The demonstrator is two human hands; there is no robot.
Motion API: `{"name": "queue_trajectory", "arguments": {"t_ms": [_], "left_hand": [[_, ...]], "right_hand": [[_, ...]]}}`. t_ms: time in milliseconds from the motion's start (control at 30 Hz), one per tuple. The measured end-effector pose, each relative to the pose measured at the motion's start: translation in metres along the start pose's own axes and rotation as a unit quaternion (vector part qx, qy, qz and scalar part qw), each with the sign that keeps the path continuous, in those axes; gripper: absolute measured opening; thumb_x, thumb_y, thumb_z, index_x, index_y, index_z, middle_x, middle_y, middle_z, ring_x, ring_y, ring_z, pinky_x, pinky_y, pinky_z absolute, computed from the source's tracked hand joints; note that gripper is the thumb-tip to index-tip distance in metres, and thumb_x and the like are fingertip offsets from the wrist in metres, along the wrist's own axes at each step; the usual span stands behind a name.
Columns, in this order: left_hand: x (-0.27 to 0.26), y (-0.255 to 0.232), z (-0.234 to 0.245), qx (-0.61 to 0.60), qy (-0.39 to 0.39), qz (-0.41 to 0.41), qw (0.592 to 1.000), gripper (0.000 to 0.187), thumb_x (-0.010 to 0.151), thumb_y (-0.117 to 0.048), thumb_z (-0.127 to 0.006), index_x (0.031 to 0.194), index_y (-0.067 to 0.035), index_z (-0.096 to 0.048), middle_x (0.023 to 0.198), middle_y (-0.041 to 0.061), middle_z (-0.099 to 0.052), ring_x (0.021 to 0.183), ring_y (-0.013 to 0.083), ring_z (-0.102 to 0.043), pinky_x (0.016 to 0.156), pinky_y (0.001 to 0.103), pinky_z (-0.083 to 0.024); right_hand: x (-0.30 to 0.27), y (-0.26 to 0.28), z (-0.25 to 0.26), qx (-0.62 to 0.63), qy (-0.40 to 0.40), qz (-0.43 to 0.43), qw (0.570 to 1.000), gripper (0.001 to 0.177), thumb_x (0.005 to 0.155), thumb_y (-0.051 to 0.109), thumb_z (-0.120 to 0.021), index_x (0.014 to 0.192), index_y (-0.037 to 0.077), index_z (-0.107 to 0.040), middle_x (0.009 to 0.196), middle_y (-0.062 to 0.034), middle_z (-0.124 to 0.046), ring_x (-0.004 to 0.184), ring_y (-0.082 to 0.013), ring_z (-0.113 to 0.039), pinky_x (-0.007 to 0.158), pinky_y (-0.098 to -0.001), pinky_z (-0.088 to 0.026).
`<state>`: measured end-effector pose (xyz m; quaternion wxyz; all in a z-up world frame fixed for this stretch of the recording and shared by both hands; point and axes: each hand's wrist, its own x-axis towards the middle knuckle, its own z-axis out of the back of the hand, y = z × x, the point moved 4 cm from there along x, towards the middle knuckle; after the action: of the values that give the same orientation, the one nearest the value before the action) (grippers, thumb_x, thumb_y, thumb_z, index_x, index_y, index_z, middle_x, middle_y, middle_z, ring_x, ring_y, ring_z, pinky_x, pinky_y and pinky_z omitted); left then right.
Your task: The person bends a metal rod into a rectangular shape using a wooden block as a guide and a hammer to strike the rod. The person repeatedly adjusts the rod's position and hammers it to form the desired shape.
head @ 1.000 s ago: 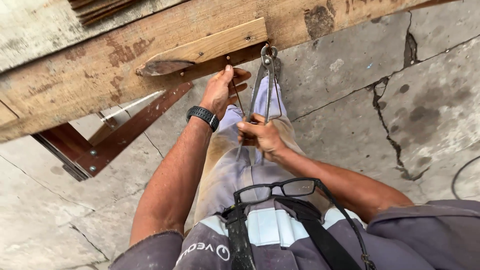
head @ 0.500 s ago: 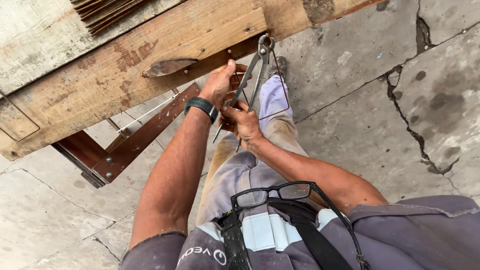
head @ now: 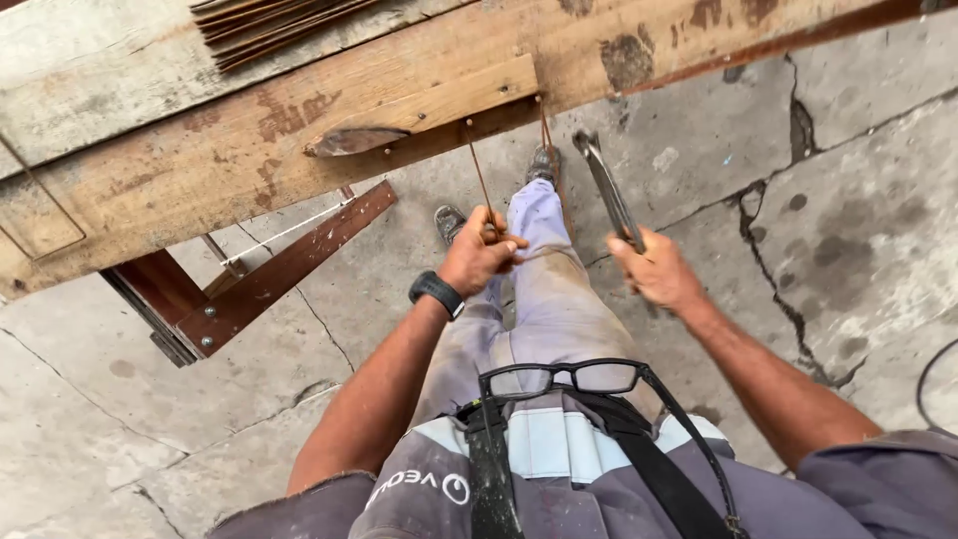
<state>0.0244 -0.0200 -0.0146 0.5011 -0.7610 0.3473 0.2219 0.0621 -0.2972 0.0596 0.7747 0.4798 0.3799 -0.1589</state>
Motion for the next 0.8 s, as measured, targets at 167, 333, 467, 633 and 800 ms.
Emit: {"name": "queue_trajectory", "arguments": {"t_ms": [167,333,467,633,800], "left_hand": [[-0.035,-0.042,-0.024,-0.003,-0.008,-0.013,1.000,0.027,0.096,-0.003,-0.053,0.116,-0.012,-0.037,0.100,0.018,-0.072,0.078,0.0220,-0.075,0.065,0.028,-0.065],[-0.028,-0.030,-0.025,0.043,-0.060,-0.005,0.997,0.026,0.095,-0.004,-0.055,0.114,-0.010,-0.039,0.089,0.017,-0.073,0.069,0.0220,-0.075,0.060,0.028,-0.065],[-0.035,-0.026,-0.020,0.029,-0.065,-0.016,0.997,0.023,0.098,-0.003,-0.052,0.115,-0.008,-0.037,0.091,0.022,-0.072,0.073,0.0255,-0.074,0.063,0.031,-0.065],[-0.033,-0.029,-0.024,0.046,-0.064,-0.037,0.996,0.023,0.098,-0.003,-0.052,0.116,-0.005,-0.039,0.088,0.025,-0.072,0.072,0.0291,-0.074,0.061,0.034,-0.065],[-0.045,-0.054,-0.029,0.101,-0.064,-0.071,0.990,0.016,0.099,-0.006,-0.054,0.111,-0.006,-0.044,0.088,0.020,-0.073,0.077,0.0266,-0.075,0.064,0.036,-0.065]], "right_hand": [[0.016,0.010,0.026,-0.079,0.085,-0.072,0.991,0.018,0.095,0.013,-0.064,0.100,-0.004,-0.064,0.058,-0.0170,-0.058,0.042,-0.0219,-0.056,0.036,-0.0381,-0.053],[0.036,0.032,0.032,-0.080,0.193,-0.084,0.974,0.022,0.094,0.013,-0.063,0.102,-0.008,-0.062,0.059,-0.0204,-0.059,0.043,-0.0262,-0.059,0.033,-0.0436,-0.054],[0.033,0.030,0.032,-0.012,0.209,-0.051,0.977,0.025,0.096,0.018,-0.065,0.103,-0.005,-0.059,0.057,-0.0165,-0.055,0.040,-0.0243,-0.057,0.029,-0.0415,-0.051],[0.029,0.021,0.033,0.007,0.216,-0.065,0.974,0.020,0.096,0.014,-0.063,0.099,-0.005,-0.059,0.055,-0.0148,-0.055,0.037,-0.0242,-0.057,0.027,-0.0405,-0.050],[0.029,0.051,0.028,0.009,0.195,-0.034,0.980,0.021,0.095,0.014,-0.065,0.103,-0.006,-0.062,0.054,-0.0154,-0.057,0.038,-0.0233,-0.057,0.028,-0.0375,-0.050]]}}
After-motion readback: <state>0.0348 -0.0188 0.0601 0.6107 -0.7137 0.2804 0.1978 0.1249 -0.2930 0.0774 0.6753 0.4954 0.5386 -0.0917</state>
